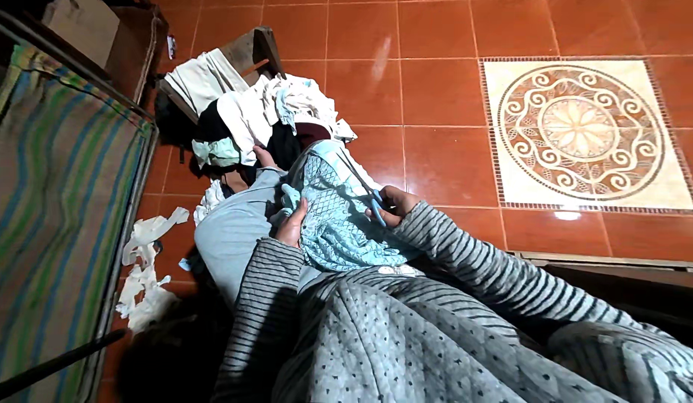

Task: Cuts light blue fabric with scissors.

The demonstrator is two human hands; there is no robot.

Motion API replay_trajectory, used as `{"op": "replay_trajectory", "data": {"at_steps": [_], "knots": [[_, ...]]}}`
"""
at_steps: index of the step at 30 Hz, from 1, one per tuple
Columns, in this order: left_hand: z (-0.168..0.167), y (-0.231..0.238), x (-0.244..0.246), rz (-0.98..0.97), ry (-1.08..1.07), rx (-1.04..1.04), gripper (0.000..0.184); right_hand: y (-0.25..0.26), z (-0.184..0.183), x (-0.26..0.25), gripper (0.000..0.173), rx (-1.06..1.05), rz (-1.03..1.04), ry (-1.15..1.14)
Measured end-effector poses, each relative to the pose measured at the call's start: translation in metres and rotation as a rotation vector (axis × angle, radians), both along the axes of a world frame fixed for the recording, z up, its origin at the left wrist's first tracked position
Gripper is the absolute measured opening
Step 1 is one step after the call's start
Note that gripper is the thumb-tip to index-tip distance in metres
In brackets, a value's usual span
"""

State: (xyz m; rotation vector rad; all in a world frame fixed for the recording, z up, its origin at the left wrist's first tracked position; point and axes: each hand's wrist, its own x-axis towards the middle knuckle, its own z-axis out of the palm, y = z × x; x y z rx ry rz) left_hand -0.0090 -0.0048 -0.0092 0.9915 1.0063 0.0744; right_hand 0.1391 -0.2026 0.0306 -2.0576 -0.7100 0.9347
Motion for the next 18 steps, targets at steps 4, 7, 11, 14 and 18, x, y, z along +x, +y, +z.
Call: {"op": "replay_trajectory", "data": {"at_steps": [4,7,11,14,18], "knots": [[0.018,-0.005,-0.001,-0.182,-0.063,0.061,0.033,-0.005,-0.002,-0.002,0.044,0.007,0.003,0.009],[0.025,-0.011,0.002,-0.163,-0.106,0.041,0.039,-0.007,-0.013,-0.003,0.038,0.093,-0.052,0.038],[0.029,-0.017,0.009,-0.018,-0.046,0.108,0.033,-0.004,-0.022,-0.006,0.032,0.197,-0.126,0.075],[0.030,-0.019,0.010,-0.077,0.008,0.118,0.036,-0.004,-0.023,-0.007,0.031,0.225,-0.131,0.064],[0.031,-0.019,0.004,-0.218,-0.065,0.069,0.041,-0.008,-0.026,-0.006,0.032,0.248,-0.131,0.055]]}}
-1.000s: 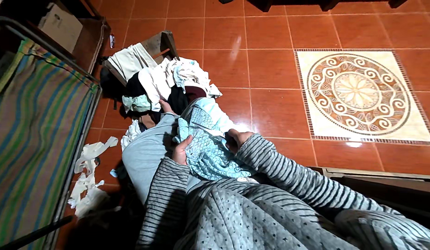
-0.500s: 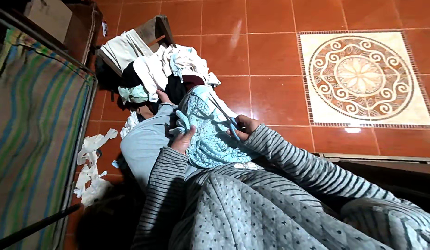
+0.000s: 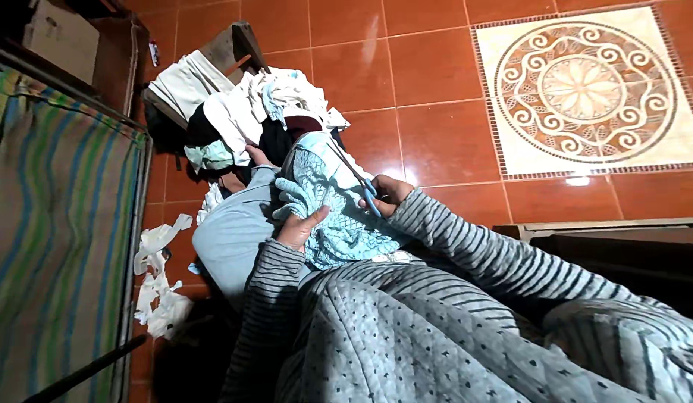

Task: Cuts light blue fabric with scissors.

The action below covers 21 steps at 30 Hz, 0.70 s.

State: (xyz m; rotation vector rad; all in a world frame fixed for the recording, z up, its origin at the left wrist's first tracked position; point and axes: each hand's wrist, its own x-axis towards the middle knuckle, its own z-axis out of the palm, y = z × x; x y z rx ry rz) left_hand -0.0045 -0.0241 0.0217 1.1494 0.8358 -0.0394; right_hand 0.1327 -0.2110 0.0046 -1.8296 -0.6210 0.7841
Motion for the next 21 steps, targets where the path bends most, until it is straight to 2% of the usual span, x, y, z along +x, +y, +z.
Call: {"op": "replay_trajectory", "data": {"at_steps": [3,7,10,17,21], "knots": [[0.000,-0.001,-0.001,0.030,-0.050,-0.039,0.042,-0.011,0.004,0.000,0.037,-0.027,0.072,-0.107],[0.010,-0.006,0.002,0.129,-0.038,-0.010,0.041,-0.022,0.030,-0.004,0.044,-0.191,0.215,-0.262],[0.014,-0.010,0.002,0.174,-0.059,-0.003,0.040,-0.030,0.029,-0.008,0.047,-0.231,0.223,-0.419],[0.018,-0.017,0.004,0.202,-0.098,-0.023,0.038,-0.030,0.035,-0.008,0.045,-0.361,0.292,-0.382],[0.019,-0.018,0.003,0.205,-0.117,0.009,0.042,-0.030,0.028,-0.009,0.046,-0.327,0.285,-0.404]]}}
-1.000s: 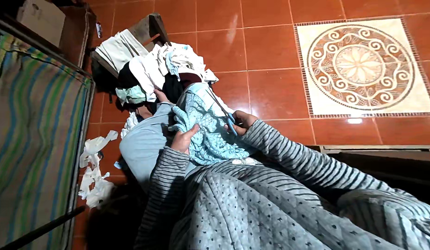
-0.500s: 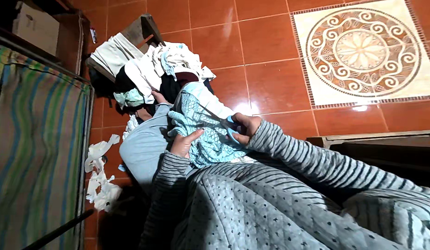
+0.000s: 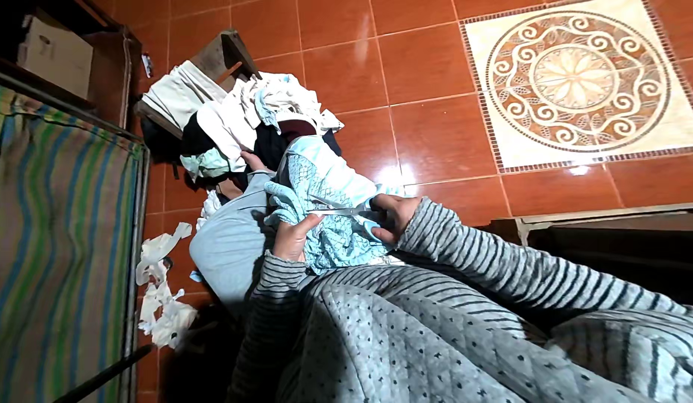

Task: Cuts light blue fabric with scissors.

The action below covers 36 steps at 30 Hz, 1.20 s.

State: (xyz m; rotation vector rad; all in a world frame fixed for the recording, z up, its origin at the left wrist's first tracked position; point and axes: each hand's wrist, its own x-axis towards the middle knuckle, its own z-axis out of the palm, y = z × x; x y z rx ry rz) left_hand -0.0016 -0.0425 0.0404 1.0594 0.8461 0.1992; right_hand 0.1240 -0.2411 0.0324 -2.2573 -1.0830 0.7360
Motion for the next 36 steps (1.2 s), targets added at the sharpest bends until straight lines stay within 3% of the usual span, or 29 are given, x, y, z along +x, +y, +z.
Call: {"op": "replay_trajectory", "data": {"at_steps": [19,28,36], "knots": [[-0.004,0.002,0.000,-0.003,0.051,0.011,0.044,0.011,0.013,0.004,0.036,-0.172,0.021,0.127],[-0.003,0.001,0.000,0.009,-0.021,-0.004,0.041,0.008,-0.001,0.005,0.044,-0.057,0.042,0.070],[-0.003,0.002,0.000,0.006,-0.004,-0.006,0.041,0.009,-0.001,0.004,0.041,-0.076,0.046,0.082]]}}
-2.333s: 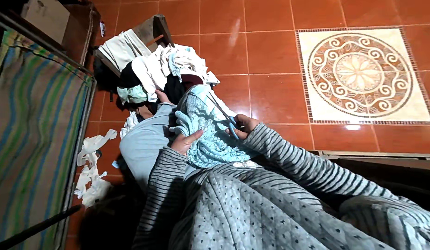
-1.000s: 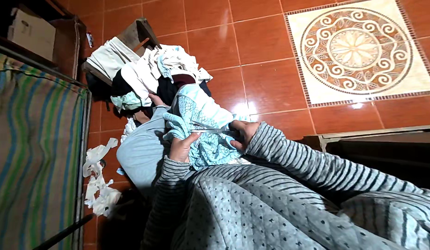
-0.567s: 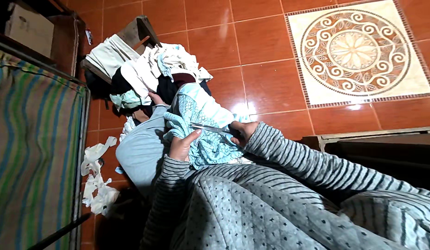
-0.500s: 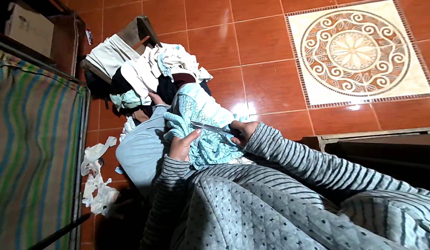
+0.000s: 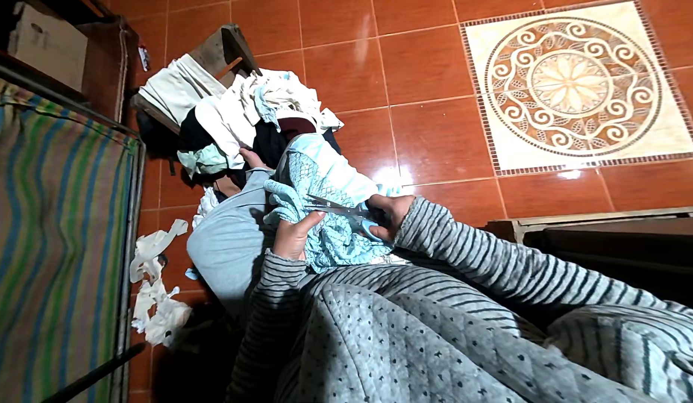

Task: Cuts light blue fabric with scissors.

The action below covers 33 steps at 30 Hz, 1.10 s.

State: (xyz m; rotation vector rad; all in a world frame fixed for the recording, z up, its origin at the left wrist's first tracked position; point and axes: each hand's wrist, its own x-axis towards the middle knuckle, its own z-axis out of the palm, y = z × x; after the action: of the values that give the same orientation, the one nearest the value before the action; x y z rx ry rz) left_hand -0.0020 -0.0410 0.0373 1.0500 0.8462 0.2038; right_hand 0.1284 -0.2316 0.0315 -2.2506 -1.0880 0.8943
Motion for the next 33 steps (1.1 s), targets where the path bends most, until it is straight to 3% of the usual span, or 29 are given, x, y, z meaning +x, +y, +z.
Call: {"op": "replay_trajectory", "data": {"at_steps": [6,11,13,16,19,23,25,28,30,33], "knots": [[0.003,-0.001,0.000,-0.004,0.015,0.003,0.042,0.005,0.009,0.002,0.036,-0.085,-0.048,0.093],[0.007,0.010,0.003,0.063,0.029,-0.007,0.040,0.003,-0.037,0.019,0.047,0.330,-0.338,0.060],[0.007,0.016,0.006,0.088,0.003,-0.016,0.038,0.017,-0.049,0.039,0.046,0.383,-0.429,0.108],[0.010,0.025,0.009,0.095,0.000,0.010,0.036,0.050,-0.060,0.064,0.051,0.297,-0.434,0.155],[0.014,0.033,0.003,0.055,0.024,0.032,0.041,0.076,-0.063,0.072,0.042,0.296,-0.329,0.034],[0.031,0.050,-0.011,0.075,-0.034,0.033,0.029,0.103,-0.038,0.095,0.038,0.350,-0.300,-0.080],[0.031,0.062,-0.010,0.183,-0.184,0.023,0.025,0.117,-0.005,0.104,0.040,0.409,-0.343,-0.017],[0.006,0.078,0.002,0.298,-0.396,-0.132,0.042,0.137,0.024,0.110,0.042,0.606,-0.451,0.116],[-0.016,0.073,0.002,0.263,-0.281,-0.139,0.050,0.142,0.026,0.108,0.043,0.637,-0.445,0.180],[-0.034,0.053,-0.003,0.153,-0.029,-0.177,0.033,0.126,0.008,0.099,0.042,0.570,-0.396,0.235]]}}
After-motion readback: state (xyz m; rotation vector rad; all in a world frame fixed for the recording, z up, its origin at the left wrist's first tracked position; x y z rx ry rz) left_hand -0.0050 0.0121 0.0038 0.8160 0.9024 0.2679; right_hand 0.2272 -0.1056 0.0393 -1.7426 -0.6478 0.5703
